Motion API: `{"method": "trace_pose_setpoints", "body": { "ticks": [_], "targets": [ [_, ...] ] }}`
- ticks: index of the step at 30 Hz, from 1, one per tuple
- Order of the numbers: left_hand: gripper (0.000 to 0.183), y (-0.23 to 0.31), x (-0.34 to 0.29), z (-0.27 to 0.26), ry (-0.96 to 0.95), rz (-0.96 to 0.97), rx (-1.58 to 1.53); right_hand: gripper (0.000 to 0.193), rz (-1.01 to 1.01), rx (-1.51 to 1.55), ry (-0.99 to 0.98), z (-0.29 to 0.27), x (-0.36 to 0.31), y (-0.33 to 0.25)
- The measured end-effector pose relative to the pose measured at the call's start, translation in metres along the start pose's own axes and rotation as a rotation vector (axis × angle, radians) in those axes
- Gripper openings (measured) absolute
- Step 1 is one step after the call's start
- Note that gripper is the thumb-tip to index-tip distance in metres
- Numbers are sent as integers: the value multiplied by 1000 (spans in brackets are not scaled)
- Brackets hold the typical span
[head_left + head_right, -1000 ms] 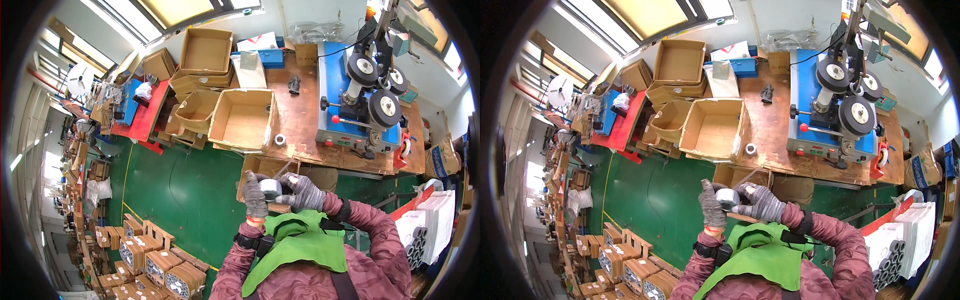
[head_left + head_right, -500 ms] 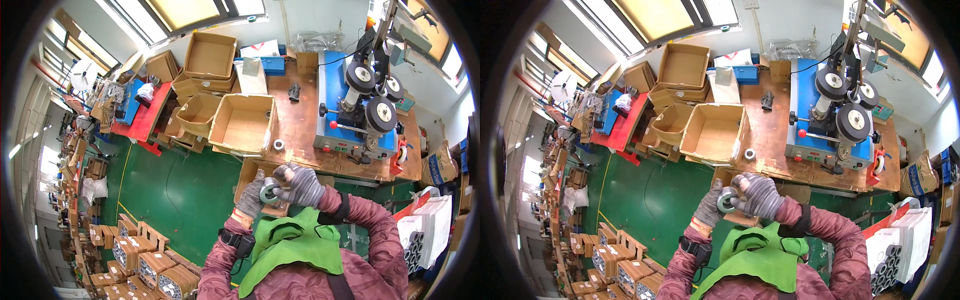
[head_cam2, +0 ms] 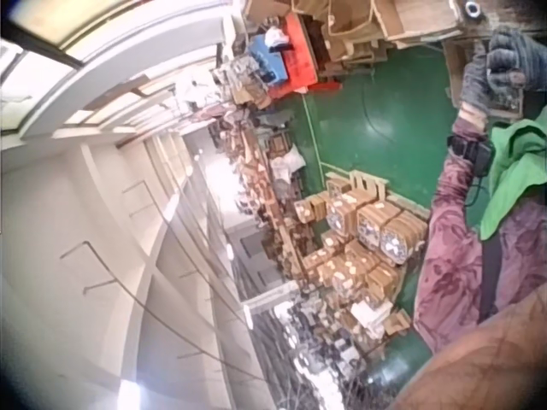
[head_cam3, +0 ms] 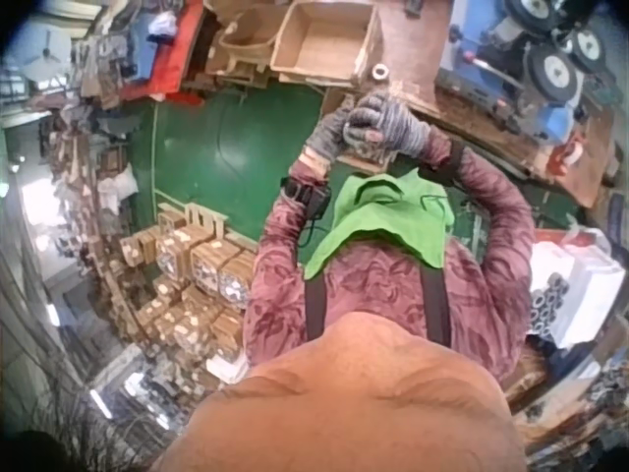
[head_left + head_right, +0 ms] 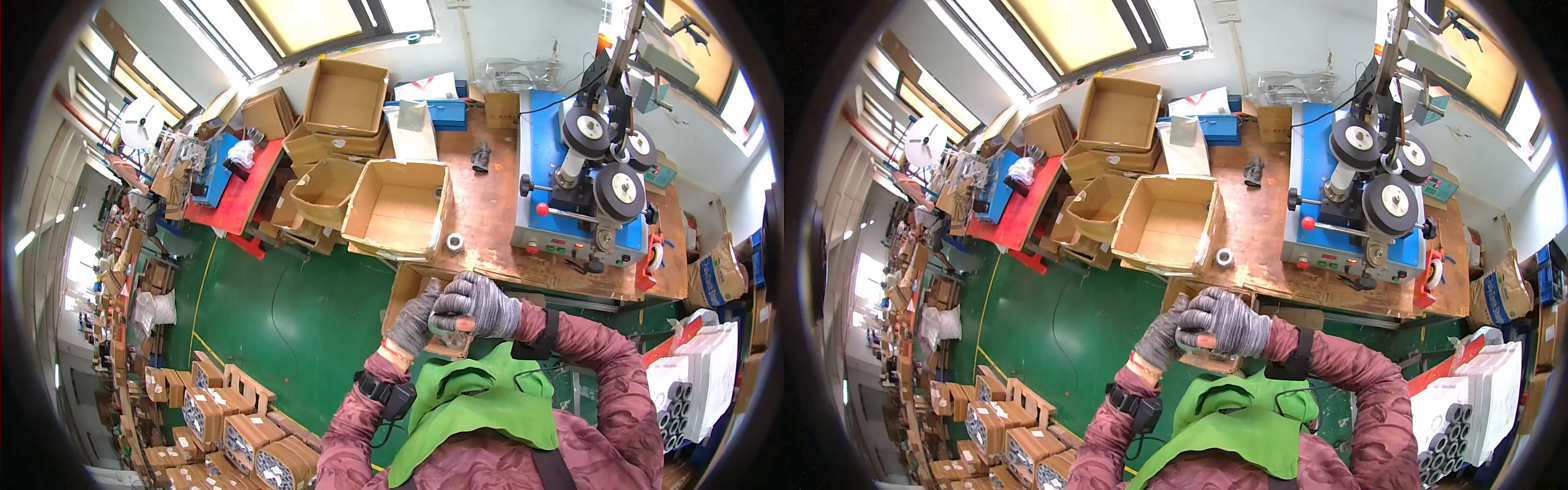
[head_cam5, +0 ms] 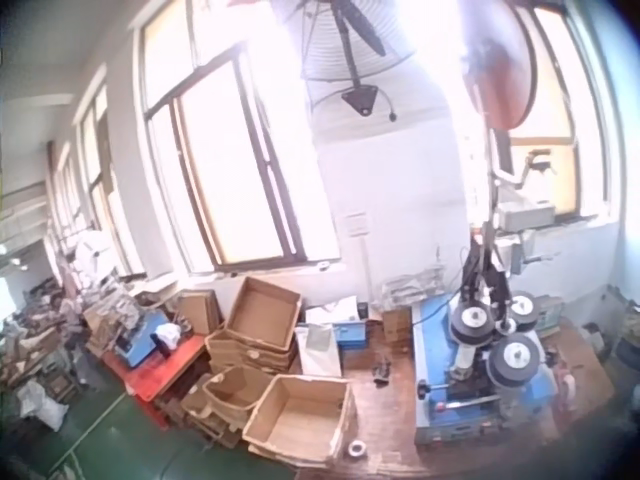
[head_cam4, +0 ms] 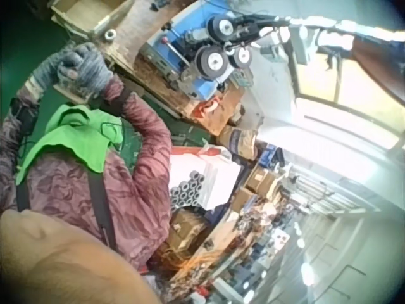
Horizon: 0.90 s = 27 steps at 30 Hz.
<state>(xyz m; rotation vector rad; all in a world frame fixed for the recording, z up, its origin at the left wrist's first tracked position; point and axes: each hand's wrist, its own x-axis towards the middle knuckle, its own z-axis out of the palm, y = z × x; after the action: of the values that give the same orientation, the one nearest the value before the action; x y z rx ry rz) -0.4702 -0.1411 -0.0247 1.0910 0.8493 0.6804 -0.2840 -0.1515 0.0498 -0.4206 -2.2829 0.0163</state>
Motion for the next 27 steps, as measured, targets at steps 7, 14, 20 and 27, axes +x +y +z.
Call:
{"method": "trace_pose_setpoints", "body": {
  "ticks": [7, 14, 20, 27],
  "targets": [
    [49, 20, 3, 25, 420, 159, 242, 30, 139, -72, 149, 9, -2, 2],
    [46, 46, 5, 51, 785, 233, -143, 32, 174, -5, 274, -2, 1, -28],
    [37, 40, 6, 60, 806, 423, 235, 22, 452, 147, 409, -16, 8, -27],
    [40, 43, 2, 69, 748, 478, 243, 8, 892, 523, 342, -22, 2, 11]
  ]
}}
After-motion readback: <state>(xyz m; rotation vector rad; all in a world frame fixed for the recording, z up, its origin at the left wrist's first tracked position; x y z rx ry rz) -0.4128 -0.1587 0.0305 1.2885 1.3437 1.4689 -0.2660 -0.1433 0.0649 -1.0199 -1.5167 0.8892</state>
